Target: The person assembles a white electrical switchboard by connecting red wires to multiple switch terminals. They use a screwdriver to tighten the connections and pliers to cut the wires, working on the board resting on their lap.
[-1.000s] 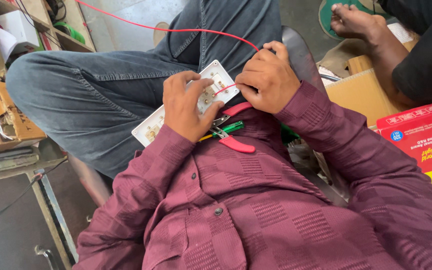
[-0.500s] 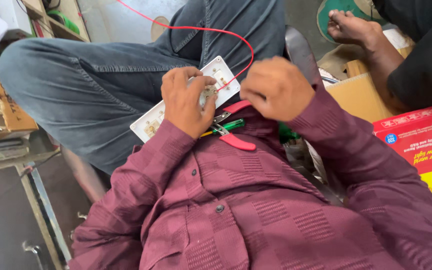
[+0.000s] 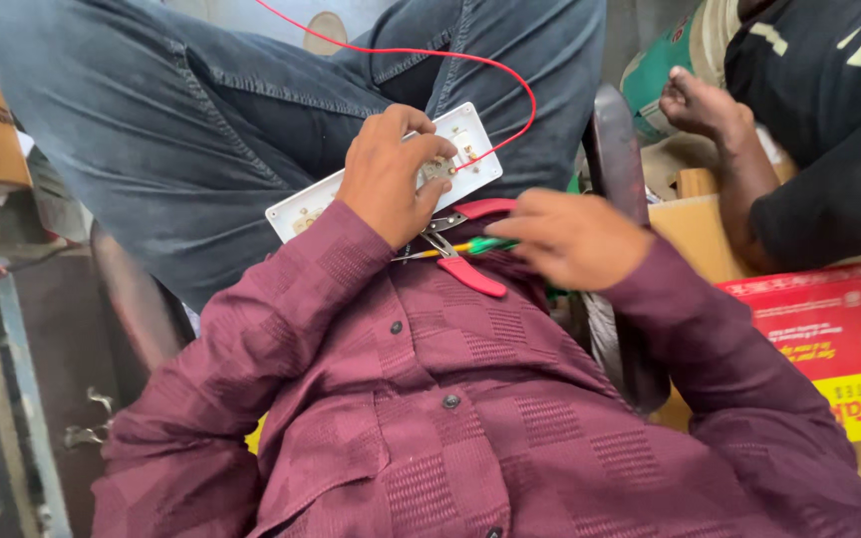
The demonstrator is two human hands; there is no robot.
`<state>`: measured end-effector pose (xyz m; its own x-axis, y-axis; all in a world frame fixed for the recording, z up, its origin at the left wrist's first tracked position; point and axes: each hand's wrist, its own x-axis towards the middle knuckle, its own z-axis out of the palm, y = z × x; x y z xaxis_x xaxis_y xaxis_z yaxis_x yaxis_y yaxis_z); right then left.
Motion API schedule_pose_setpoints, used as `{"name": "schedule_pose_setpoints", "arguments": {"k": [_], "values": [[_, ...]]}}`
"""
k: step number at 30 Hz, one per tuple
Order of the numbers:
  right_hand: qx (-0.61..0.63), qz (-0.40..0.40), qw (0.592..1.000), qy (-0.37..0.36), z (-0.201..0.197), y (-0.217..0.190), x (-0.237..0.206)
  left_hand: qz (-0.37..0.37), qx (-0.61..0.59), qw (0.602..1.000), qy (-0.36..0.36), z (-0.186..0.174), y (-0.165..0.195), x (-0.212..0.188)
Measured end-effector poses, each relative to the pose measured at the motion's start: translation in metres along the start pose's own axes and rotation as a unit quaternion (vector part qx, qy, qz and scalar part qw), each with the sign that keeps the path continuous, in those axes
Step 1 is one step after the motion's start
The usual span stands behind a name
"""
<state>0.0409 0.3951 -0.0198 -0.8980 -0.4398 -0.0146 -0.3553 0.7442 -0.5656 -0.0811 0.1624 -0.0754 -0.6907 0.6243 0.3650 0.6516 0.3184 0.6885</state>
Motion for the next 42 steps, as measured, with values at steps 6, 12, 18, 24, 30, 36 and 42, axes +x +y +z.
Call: {"name": "schedule_pose_setpoints", "arguments": {"k": [6,12,18,24,30,36,42], "values": [[-0.05,0.015,0.982,0.181,-0.078,-0.015,-0.018,0.006,0.01,0.999,0.03,0.008,0.0,-0.001],[-0.176,-0.056,0.933,0.309,-0.065,-0.042,0.008,0.008,0.026,0.999,0.044,0.013,0.0,-0.001],[-0.115,-0.089,0.944,0.295,-0.069,-0.039,0.022,0.006,0.028,0.999,0.04,0.014,0.0,-0.001],[-0.142,-0.097,0.946,0.275,-0.067,-0.031,0.025,0.006,0.035,0.999,0.04,0.015,0.0,0.0],[-0.159,-0.171,0.949,0.212,-0.072,-0.029,0.029,0.005,0.038,0.998,0.04,0.017,0.0,-0.001],[-0.237,-0.256,0.923,0.163,-0.08,-0.034,0.038,0.003,0.037,0.998,0.041,0.017,0.0,-0.001],[-0.292,-0.27,0.909,0.122,-0.085,-0.049,0.041,0.008,0.035,0.998,0.055,0.018,0.001,-0.001]]}}
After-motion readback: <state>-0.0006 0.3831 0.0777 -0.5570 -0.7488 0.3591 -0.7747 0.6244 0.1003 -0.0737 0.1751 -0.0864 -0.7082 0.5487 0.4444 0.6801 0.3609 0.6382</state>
